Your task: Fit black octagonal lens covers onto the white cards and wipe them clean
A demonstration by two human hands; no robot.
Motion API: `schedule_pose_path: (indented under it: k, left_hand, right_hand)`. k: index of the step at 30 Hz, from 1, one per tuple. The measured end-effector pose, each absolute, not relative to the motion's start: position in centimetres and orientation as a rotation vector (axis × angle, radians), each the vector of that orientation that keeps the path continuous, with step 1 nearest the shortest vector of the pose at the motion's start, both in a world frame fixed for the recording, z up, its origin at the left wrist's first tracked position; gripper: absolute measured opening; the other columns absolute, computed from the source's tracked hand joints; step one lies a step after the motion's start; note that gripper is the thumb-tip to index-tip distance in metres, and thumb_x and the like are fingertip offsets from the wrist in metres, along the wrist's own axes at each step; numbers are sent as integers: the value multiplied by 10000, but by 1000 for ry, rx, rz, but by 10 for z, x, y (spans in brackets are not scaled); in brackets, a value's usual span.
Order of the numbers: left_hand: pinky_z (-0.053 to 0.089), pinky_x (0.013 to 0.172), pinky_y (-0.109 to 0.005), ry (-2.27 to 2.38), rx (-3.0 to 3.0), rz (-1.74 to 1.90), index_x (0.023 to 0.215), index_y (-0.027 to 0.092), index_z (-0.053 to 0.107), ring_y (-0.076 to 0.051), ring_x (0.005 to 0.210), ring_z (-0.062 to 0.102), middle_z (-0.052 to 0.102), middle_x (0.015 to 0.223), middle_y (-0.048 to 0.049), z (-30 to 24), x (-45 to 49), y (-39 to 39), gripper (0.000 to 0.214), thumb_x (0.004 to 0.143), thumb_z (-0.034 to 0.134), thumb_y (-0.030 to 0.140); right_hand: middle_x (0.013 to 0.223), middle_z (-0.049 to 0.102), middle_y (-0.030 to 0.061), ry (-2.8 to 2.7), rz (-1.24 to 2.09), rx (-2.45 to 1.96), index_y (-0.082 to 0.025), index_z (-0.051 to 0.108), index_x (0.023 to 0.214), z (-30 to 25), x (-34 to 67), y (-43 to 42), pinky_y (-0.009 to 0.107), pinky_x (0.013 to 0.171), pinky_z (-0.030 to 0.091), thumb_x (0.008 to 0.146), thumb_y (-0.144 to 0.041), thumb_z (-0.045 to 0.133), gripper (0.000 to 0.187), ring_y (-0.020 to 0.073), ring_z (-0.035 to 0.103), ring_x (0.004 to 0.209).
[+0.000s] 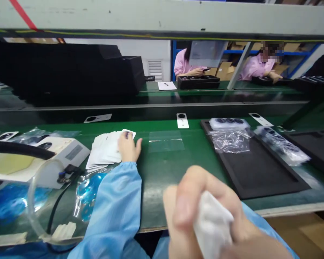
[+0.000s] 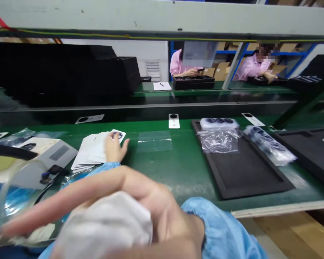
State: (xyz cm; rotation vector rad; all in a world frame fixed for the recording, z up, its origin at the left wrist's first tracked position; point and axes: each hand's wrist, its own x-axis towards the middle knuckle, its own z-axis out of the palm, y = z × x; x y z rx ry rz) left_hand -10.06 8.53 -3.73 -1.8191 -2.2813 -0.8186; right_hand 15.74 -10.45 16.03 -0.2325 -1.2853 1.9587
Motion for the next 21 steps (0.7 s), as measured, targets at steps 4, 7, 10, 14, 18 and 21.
schedule_pose_path:
  k: [4,7,10,14,18,21]
  left_hand:
    - [440,978,-505,-2203,-2120,-745,1260,177,528,-280,1194,514,493,1360,-110,-48,-62,123,416,902,577,382]
    - [475,932,-499,-2313,-2087,-712,1249,174,533,-266,1131,555,529,1305,-110,-52,-55,147,386,904,585,340]
    - [497,902,-474,-2405,-2098,-692,1227,169,546,-251,1092,575,550,1270,-105,-49,-55,160,360,905,586,328]
    - [522,860,-441,-2509,-2215,-669,1204,164,558,-231,1036,601,576,1223,-98,-38,-53,169,335,908,585,318]
    - [538,825,-408,-2606,-2355,-705,1176,170,573,-207,978,619,599,1179,-90,-24,-48,164,302,912,580,318]
    - [540,817,-387,-2660,-2388,-839,1144,176,592,-198,966,623,609,1154,-80,-11,-41,147,260,934,542,321]
  right_hand:
    - [694,551,-25,-1245,1677,-197,-282,569,1125,128,167,-44,242,539,492,843,-328,624,291,119,586,564]
    - [751,562,-24,-1468,1226,-897,-259,516,1224,90,179,33,309,717,527,864,-369,579,382,146,596,713]
    - [927,596,27,-1509,1124,-1198,-172,555,1146,47,183,109,339,740,532,805,-293,695,388,167,601,807]
    - [1167,583,83,-1597,1085,-1439,-154,563,1168,5,176,176,407,827,529,922,-337,574,307,204,602,985]
    - [1196,575,87,-1693,1092,-1522,-164,555,1195,-8,175,205,417,845,526,924,-342,572,325,211,599,1008]
    - [1158,591,78,-1795,1124,-1502,-153,570,1165,-9,180,213,392,810,537,919,-337,579,307,200,610,969]
